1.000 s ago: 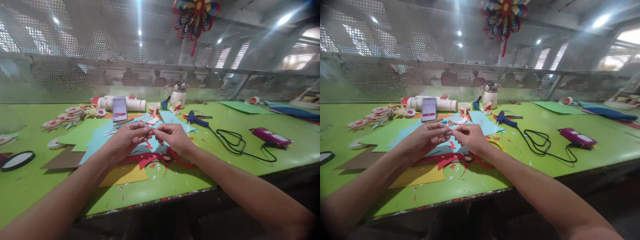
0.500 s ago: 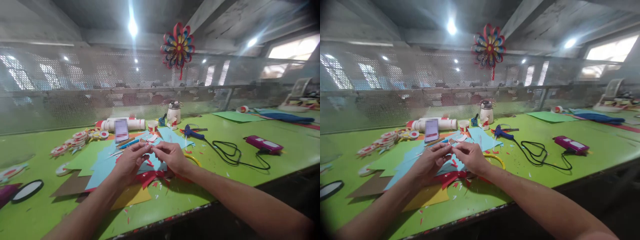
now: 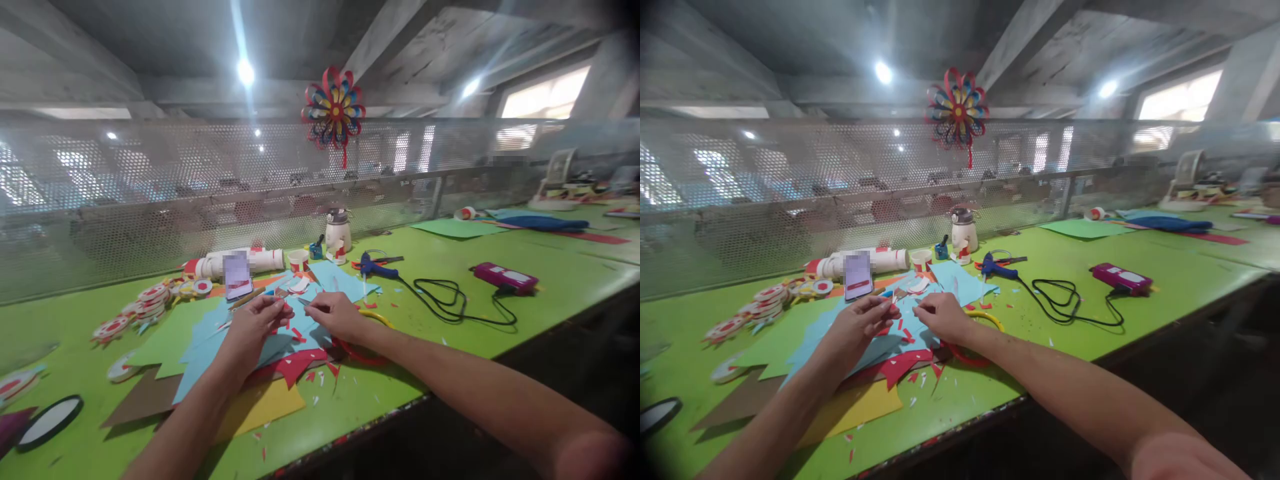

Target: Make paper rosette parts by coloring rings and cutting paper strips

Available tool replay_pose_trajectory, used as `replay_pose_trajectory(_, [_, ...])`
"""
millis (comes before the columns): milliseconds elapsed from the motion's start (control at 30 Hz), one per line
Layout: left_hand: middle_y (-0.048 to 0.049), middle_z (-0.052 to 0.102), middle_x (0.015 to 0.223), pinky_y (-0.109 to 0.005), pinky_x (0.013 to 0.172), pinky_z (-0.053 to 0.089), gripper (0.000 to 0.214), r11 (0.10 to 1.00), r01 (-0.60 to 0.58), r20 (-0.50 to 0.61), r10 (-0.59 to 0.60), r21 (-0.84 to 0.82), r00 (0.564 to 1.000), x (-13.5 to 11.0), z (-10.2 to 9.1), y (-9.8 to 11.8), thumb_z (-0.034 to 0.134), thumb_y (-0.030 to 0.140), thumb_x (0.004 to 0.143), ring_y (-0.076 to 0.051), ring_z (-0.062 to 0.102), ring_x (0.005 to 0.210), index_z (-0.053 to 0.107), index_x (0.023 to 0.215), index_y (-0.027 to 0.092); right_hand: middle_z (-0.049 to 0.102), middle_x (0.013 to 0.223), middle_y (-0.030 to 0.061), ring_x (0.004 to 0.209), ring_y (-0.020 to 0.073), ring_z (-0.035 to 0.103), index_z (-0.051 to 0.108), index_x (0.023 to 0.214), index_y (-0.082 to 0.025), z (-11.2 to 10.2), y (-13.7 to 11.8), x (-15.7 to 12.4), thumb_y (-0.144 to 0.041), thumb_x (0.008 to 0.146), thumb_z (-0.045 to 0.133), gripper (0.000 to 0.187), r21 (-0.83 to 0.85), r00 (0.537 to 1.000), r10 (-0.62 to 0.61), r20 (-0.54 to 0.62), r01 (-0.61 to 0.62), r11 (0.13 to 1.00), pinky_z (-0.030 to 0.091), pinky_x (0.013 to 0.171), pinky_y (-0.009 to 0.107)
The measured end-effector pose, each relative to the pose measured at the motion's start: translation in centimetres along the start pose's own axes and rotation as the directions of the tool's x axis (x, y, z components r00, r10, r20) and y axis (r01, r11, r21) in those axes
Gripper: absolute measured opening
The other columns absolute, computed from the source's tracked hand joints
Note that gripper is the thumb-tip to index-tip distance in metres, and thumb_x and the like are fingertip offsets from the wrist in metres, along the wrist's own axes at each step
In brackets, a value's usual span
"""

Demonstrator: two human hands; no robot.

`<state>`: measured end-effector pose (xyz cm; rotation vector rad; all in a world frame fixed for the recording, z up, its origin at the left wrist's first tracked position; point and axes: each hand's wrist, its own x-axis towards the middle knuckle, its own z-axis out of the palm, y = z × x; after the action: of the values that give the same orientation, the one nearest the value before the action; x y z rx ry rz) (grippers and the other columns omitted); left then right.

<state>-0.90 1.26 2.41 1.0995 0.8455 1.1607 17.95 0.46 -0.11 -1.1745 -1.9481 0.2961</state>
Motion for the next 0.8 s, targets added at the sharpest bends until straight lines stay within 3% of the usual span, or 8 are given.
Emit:
replay_pose_trajectory(167, [-0.0044,0.071,0.068,-0.023,0.064,0.052,0.025,0.999,-0.011,-0.015,0.01,-0.032,1.0,-0.1,-0.4,0.4,0.082,0.026,0.059,-0.015,0.068,0.068,0.064,0.071,0.014,0.066,0.095,0.0035,0.077,0.0153,0.064,0.063,0.1,-0.015,0.2,0.4,0.0,-0.03,0.093,0.056,0.018,-0.044,0.999,0.005,0.043,-0.003,0.999,0.054,0.07,0.034])
replay_pose_trajectory(367, [-0.0064,0.072,0.072,-0.023,0.067,0.053,0.02,0.997,0.025,0.0,-0.026,-0.077,1.0,-0.2,-0.5,0.9,0.08,0.022,0.061,-0.016,0.068,0.071,0.065,0.071,0.013,0.065,0.085,0.0018,0.069,0.013,0.06,0.064,0.096,-0.015,-0.3,-0.3,0.0,-0.025,0.089,0.06,0.013,0.036,0.999,-0.043,-0.007,0.043,0.998,0.052,0.067,0.031])
replay_pose_trajectory(500, [-0.0047,0.069,0.07,-0.022,0.065,0.052,0.017,0.991,0.082,0.037,-0.078,-0.104,0.996,-0.4,-0.2,0.5,0.079,0.017,0.061,-0.013,0.066,0.068,0.065,0.069,0.011,0.06,0.087,0.0035,0.073,0.0144,0.056,0.063,0.107,-0.017,-1.2,-1.7,-0.1,-0.02,0.08,0.066,0.027,0.135,0.993,-0.108,-0.043,0.113,0.984,0.049,0.07,0.029])
replay_pose_trajectory(667, [-0.001,0.065,0.069,-0.02,0.065,0.05,0.014,0.99,0.092,0.091,-0.083,-0.106,0.992,-0.5,0.2,0.0,0.079,0.017,0.062,-0.01,0.062,0.067,0.067,0.068,0.012,0.057,0.078,0.0018,0.072,0.0155,0.054,0.065,0.082,-0.018,-1.2,-2.9,-0.6,-0.026,0.081,0.064,0.008,0.278,0.996,-0.082,-0.023,0.085,0.957,0.045,0.069,0.029])
replay_pose_trajectory(800, [-0.0013,0.064,0.07,-0.021,0.065,0.049,0.012,0.994,0.078,0.131,-0.069,-0.072,0.989,-0.9,0.6,-0.1,0.077,0.018,0.065,-0.011,0.06,0.069,0.067,0.069,0.013,0.058,0.071,-0.0003,0.067,0.0146,0.053,0.063,0.075,-0.017,-0.5,-3.1,-0.9,-0.031,0.08,0.065,0.015,0.42,0.999,0.031,0.018,-0.035,0.907,0.042,0.064,0.028])
